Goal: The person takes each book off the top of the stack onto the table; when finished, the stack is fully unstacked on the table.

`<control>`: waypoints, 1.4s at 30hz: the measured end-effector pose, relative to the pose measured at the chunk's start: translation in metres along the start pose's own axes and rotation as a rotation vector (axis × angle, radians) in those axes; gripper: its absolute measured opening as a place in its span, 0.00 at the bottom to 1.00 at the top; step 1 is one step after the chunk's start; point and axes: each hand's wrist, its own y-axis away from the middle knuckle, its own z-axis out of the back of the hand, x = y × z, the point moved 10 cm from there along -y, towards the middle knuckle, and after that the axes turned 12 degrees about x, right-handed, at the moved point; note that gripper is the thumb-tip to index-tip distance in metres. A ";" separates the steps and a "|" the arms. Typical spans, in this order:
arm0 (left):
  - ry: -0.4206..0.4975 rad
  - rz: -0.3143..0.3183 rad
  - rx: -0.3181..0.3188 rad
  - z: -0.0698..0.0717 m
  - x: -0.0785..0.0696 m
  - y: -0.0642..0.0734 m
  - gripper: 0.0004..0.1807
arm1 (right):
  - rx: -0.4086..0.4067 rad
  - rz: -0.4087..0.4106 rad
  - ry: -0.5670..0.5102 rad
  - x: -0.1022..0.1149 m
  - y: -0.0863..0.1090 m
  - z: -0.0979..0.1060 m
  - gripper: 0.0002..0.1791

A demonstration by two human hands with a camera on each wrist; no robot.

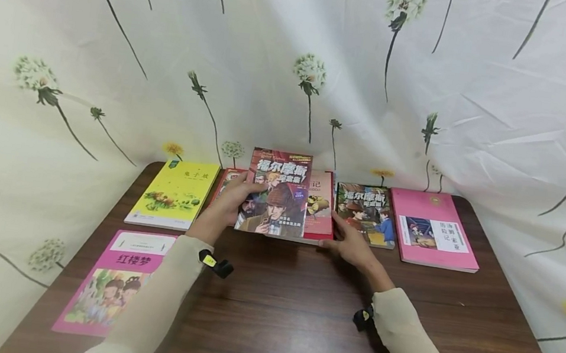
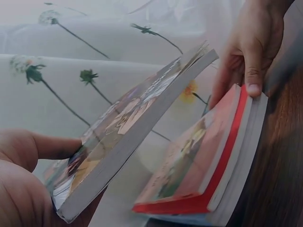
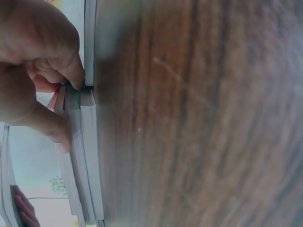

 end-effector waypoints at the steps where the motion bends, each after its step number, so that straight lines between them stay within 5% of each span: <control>1: 0.020 -0.004 0.009 0.002 -0.001 0.003 0.38 | -0.002 -0.009 -0.002 -0.001 0.000 0.000 0.52; 17: 0.048 -0.012 0.037 0.041 -0.003 0.056 0.35 | -0.005 -0.001 0.013 0.000 0.001 0.000 0.51; 32: 0.056 0.073 0.047 0.065 0.023 0.101 0.41 | 0.001 -0.010 -0.005 -0.001 -0.001 -0.001 0.53; 42: 0.009 0.178 0.019 0.081 0.057 0.125 0.43 | 0.000 -0.007 -0.039 -0.002 -0.001 -0.001 0.53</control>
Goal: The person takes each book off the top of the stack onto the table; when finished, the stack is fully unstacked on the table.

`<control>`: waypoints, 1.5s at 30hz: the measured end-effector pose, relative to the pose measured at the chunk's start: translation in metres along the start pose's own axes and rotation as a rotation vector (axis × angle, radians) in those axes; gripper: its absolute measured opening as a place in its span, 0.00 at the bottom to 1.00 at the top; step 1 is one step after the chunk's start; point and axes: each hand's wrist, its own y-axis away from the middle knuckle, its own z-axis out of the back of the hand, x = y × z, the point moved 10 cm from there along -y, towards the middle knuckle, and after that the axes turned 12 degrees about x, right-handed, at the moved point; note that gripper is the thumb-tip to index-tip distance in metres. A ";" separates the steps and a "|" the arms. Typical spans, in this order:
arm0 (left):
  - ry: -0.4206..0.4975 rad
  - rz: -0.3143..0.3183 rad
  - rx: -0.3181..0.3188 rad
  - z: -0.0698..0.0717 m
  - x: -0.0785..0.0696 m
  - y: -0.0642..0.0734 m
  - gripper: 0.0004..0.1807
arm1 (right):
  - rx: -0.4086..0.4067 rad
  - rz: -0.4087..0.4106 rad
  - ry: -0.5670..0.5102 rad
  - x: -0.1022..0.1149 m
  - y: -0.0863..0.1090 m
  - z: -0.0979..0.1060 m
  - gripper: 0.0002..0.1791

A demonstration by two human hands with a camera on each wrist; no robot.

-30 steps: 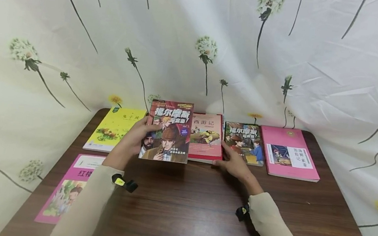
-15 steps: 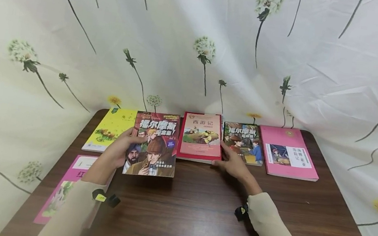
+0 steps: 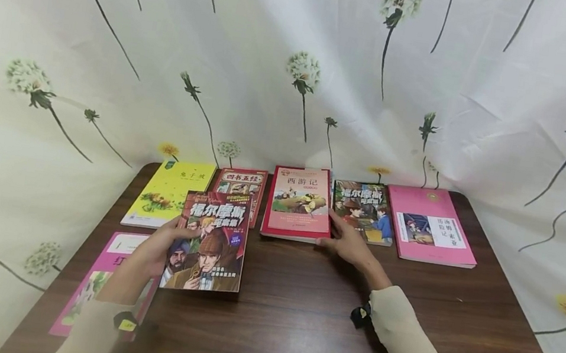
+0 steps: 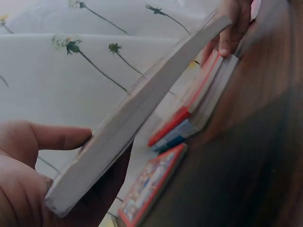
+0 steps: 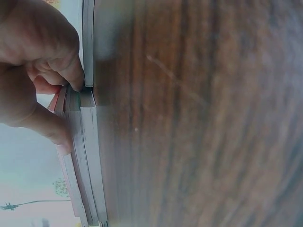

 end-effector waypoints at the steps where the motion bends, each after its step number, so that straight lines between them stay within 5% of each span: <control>1: -0.010 0.016 -0.004 0.001 0.004 0.002 0.45 | 0.000 -0.001 -0.004 0.000 0.000 0.000 0.53; 7: -0.079 0.049 -0.018 0.007 0.024 0.010 0.49 | -0.004 -0.001 -0.013 -0.002 0.000 -0.001 0.52; 14: -0.015 0.043 0.014 0.006 0.041 0.015 0.35 | -0.004 0.001 -0.014 -0.002 -0.001 0.000 0.52; 18: -0.055 0.066 -0.015 0.007 0.048 0.018 0.38 | -0.004 0.002 -0.021 0.000 -0.001 0.000 0.52; 22: -0.143 0.087 -0.066 0.010 0.053 0.020 0.44 | 0.003 0.006 -0.022 0.000 -0.001 -0.001 0.52; 26: -0.234 0.084 -0.108 0.011 0.052 0.022 0.39 | 0.000 0.002 -0.016 -0.001 -0.001 -0.001 0.52; 32: -0.522 0.089 -0.190 0.012 0.041 0.028 0.38 | -0.001 0.004 -0.012 -0.001 -0.001 0.000 0.52; 36: -0.618 0.111 -0.193 0.010 0.039 0.032 0.41 | -0.001 0.011 -0.016 0.001 -0.001 0.000 0.52; 40: -0.668 0.129 -0.188 0.008 0.040 0.035 0.33 | -0.002 0.015 -0.015 0.001 -0.001 -0.001 0.52; 45: -0.879 0.122 -0.256 0.008 0.031 0.042 0.32 | -0.003 0.017 -0.011 0.002 0.000 -0.001 0.52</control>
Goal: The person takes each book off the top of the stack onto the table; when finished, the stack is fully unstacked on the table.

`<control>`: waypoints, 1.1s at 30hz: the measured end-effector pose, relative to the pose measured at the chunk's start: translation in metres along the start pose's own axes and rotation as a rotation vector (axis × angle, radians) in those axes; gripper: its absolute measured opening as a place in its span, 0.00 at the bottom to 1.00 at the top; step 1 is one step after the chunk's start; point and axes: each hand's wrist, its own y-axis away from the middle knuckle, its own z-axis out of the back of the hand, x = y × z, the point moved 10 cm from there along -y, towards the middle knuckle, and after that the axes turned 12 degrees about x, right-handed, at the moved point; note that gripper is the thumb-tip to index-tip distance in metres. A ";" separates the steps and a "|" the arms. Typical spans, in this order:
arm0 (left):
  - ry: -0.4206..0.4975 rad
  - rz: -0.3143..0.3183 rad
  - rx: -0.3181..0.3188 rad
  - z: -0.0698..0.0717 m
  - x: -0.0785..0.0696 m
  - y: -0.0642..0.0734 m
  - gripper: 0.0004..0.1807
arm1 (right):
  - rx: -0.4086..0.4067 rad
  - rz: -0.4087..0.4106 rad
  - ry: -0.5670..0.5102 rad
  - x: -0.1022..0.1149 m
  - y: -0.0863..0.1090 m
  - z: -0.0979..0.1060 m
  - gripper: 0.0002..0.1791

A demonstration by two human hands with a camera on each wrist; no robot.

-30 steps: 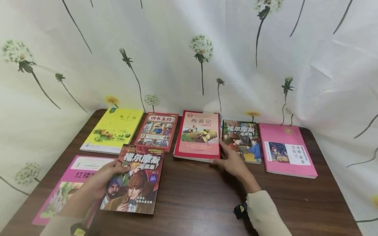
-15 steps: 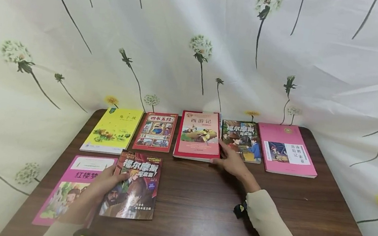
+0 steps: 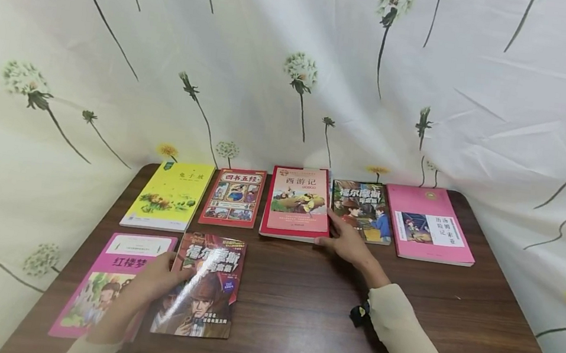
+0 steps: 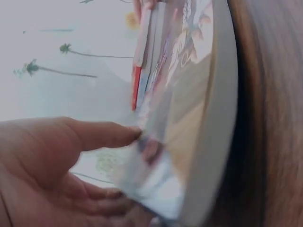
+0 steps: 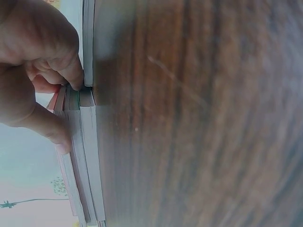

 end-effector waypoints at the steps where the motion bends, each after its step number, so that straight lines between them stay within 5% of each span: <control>1: -0.049 -0.018 -0.036 0.003 -0.004 0.002 0.32 | -0.002 0.000 -0.002 0.000 0.000 0.000 0.52; 5: -0.205 -0.127 -0.130 0.007 -0.023 0.013 0.34 | -0.004 0.001 -0.002 0.000 0.000 0.000 0.52; 10: -0.288 -0.227 -0.042 -0.010 -0.033 0.014 0.42 | -0.001 0.009 -0.001 0.000 0.000 -0.001 0.52; 23: -0.285 -0.247 -0.001 -0.016 -0.032 0.008 0.43 | -0.004 -0.005 0.003 -0.002 -0.001 -0.001 0.53; 33: -0.248 -0.312 -0.056 -0.006 -0.078 -0.012 0.35 | -0.007 -0.002 0.009 -0.002 0.000 0.000 0.52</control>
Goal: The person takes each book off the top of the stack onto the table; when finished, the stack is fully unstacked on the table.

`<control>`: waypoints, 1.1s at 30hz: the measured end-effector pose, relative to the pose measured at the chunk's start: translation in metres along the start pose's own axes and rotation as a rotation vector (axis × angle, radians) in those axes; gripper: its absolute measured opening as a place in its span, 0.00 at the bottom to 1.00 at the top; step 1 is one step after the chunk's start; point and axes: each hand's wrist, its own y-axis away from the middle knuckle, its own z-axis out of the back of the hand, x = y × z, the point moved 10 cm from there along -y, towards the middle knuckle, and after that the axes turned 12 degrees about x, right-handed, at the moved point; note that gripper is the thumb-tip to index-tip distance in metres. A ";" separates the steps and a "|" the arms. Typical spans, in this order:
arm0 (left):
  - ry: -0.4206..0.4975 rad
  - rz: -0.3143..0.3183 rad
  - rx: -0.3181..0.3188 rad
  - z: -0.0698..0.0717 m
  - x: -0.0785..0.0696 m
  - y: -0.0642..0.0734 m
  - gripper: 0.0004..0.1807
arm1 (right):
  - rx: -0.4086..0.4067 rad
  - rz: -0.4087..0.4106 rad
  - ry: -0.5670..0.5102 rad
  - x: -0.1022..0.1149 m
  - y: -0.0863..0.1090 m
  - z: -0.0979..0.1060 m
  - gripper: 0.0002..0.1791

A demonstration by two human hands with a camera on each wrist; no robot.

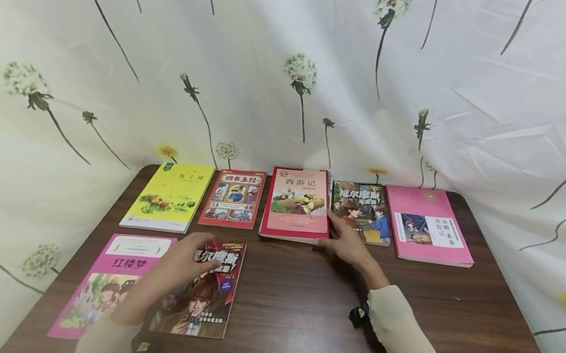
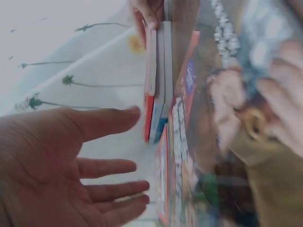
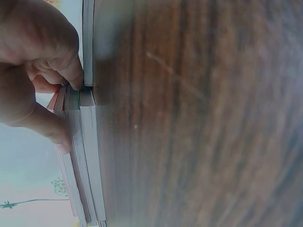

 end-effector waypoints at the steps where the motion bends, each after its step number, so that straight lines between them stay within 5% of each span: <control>1: 0.017 -0.006 0.000 0.000 -0.004 -0.005 0.36 | -0.001 -0.003 0.000 0.000 0.000 0.000 0.52; 17: 0.215 -0.160 0.054 -0.022 -0.053 -0.093 0.49 | 0.001 -0.019 0.008 -0.002 0.000 0.000 0.52; 25: 0.310 -0.173 0.114 -0.037 -0.053 -0.124 0.62 | -0.005 0.024 0.016 0.001 0.000 0.001 0.52; 33: 0.458 -0.121 0.157 -0.051 -0.045 -0.136 0.69 | -0.003 0.005 0.027 0.001 -0.003 0.001 0.53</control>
